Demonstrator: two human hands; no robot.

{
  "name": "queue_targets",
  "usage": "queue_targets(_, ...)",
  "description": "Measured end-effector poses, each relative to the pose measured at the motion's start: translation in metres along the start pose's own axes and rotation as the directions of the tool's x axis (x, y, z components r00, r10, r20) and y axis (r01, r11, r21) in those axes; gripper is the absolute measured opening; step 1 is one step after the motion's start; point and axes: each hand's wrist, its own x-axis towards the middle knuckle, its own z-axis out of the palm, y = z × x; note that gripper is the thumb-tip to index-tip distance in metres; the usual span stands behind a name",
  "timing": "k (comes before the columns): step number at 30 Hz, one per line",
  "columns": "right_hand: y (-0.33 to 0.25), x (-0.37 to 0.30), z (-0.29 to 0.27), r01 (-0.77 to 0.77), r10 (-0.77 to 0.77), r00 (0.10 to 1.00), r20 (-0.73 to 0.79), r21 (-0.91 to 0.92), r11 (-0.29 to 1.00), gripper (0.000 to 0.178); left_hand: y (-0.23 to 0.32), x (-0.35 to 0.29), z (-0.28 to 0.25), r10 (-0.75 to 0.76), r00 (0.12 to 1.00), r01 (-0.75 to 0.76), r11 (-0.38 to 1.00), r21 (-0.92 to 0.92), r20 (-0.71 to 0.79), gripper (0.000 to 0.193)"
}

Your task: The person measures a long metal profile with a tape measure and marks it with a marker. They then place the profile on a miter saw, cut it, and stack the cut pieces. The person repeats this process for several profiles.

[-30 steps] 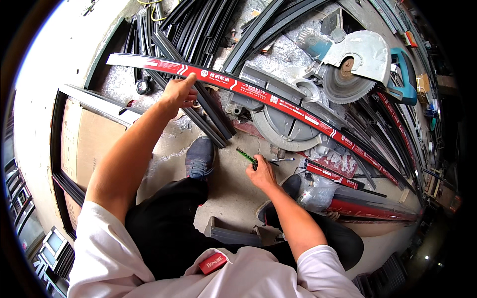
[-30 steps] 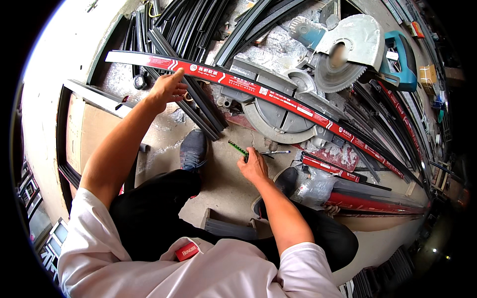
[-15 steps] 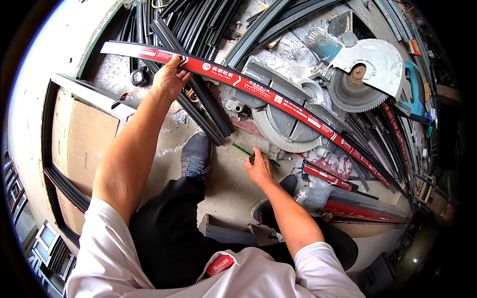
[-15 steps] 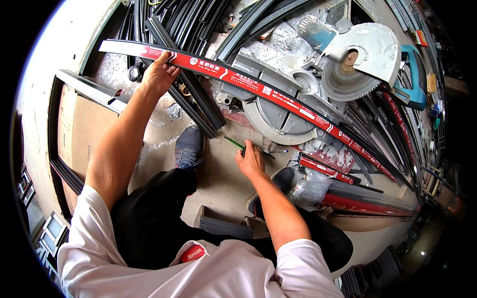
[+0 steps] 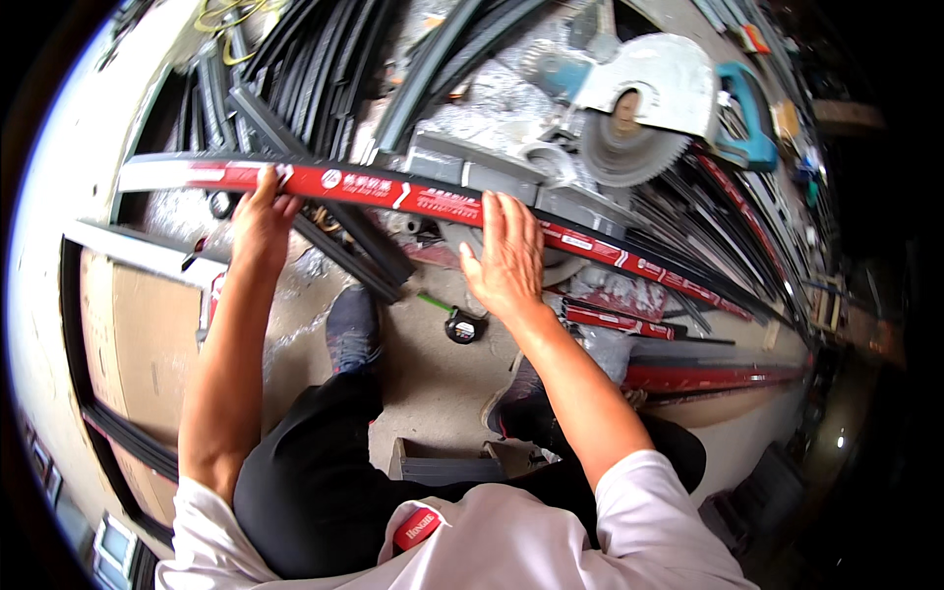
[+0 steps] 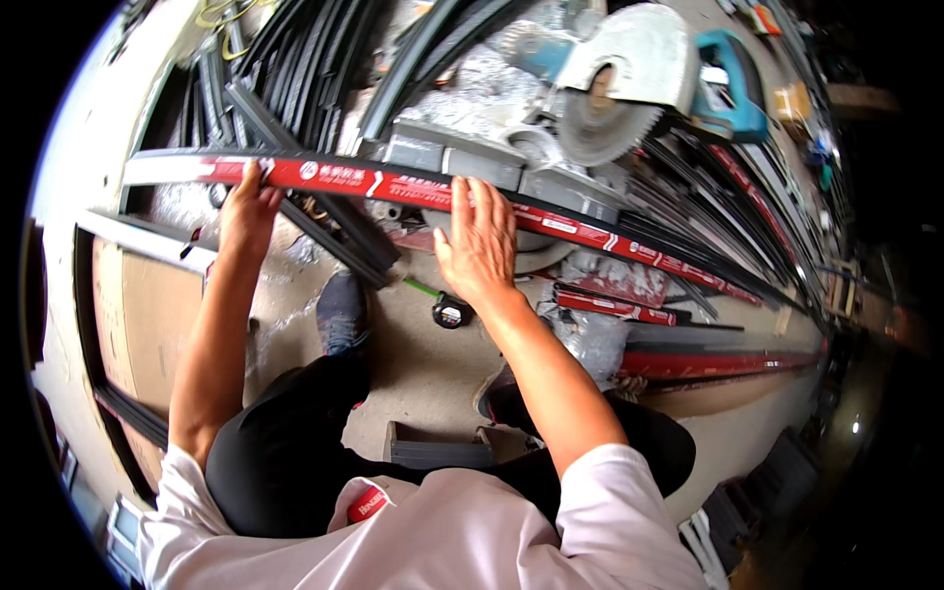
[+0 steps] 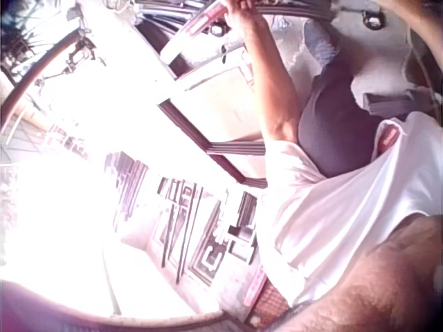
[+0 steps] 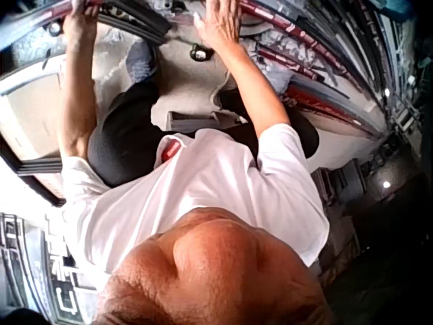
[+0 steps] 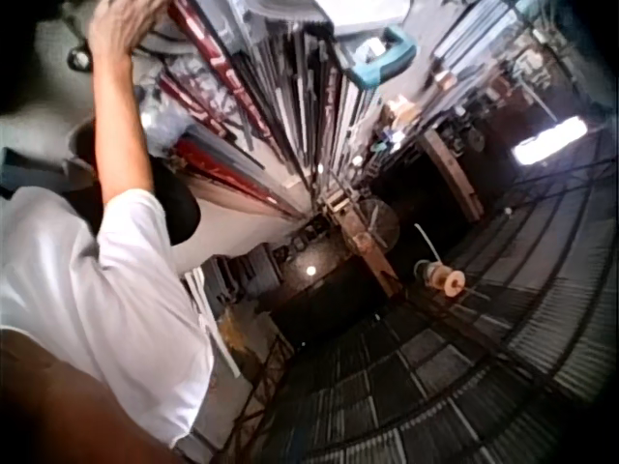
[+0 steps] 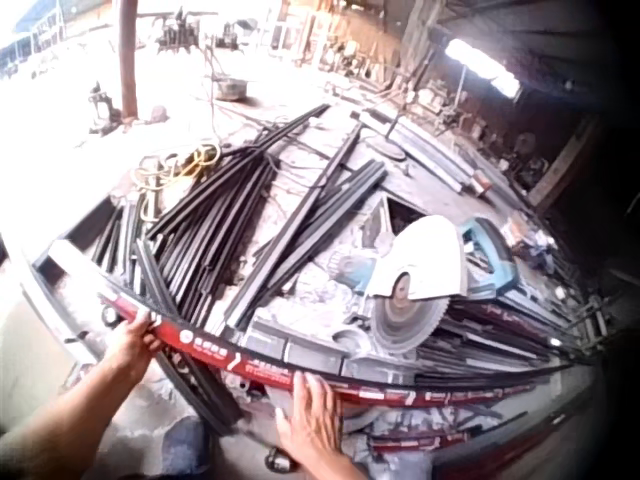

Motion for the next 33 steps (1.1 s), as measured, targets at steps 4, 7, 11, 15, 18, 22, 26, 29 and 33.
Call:
queue_targets(4,0.020,0.008,-0.001,0.049,-0.046,0.996,0.074,-0.038,0.998,0.077,0.024,-0.057,0.016,0.070,0.997,-0.069,0.996,0.060,-0.014,0.025)
queue_targets(7,0.025,0.005,-0.006,0.052,-0.050,0.981,0.189,-0.004,0.999,0.052,0.031,-0.085,0.011,0.118,0.990,-0.124,0.989,0.076,0.070,0.024)
queue_targets(11,0.026,-0.012,-0.018,0.064,-0.077,0.957,0.278,0.055,0.996,0.042,0.028,-0.119,0.005,0.167,0.977,-0.178,0.980,0.086,0.130,0.026)
queue_targets(15,0.026,-0.033,-0.031,0.104,-0.107,0.954,0.280,0.026,0.994,0.038,0.022,-0.133,-0.019,0.125,0.983,-0.136,0.988,0.079,0.135,0.033)
queue_targets(18,0.016,-0.033,-0.052,0.095,-0.109,0.927,0.359,0.056,0.994,0.035,0.027,-0.152,-0.024,0.127,0.990,-0.135,0.978,0.156,0.063,0.039)
queue_targets(22,0.024,-0.039,-0.086,0.108,-0.138,0.942,0.307,0.112,0.988,0.031,0.043,-0.186,0.007,-0.021,1.000,0.013,0.929,0.370,0.018,0.045)
queue_targets(26,0.046,-0.061,-0.107,0.123,-0.113,0.962,0.250,-0.025,0.992,0.038,0.050,-0.201,0.041,-0.106,0.980,-0.015,0.802,0.598,0.167,0.045)
queue_targets(29,0.065,-0.071,-0.108,0.160,-0.126,0.951,0.283,-0.101,0.982,0.046,0.046,-0.201,0.045,-0.044,0.924,-0.091,0.940,0.330,0.381,0.032)
queue_targets(33,0.076,-0.078,-0.117,0.140,-0.091,0.951,0.296,-0.148,0.979,0.044,0.048,-0.202,0.052,0.044,0.874,-0.225,0.920,0.322,0.484,0.038)
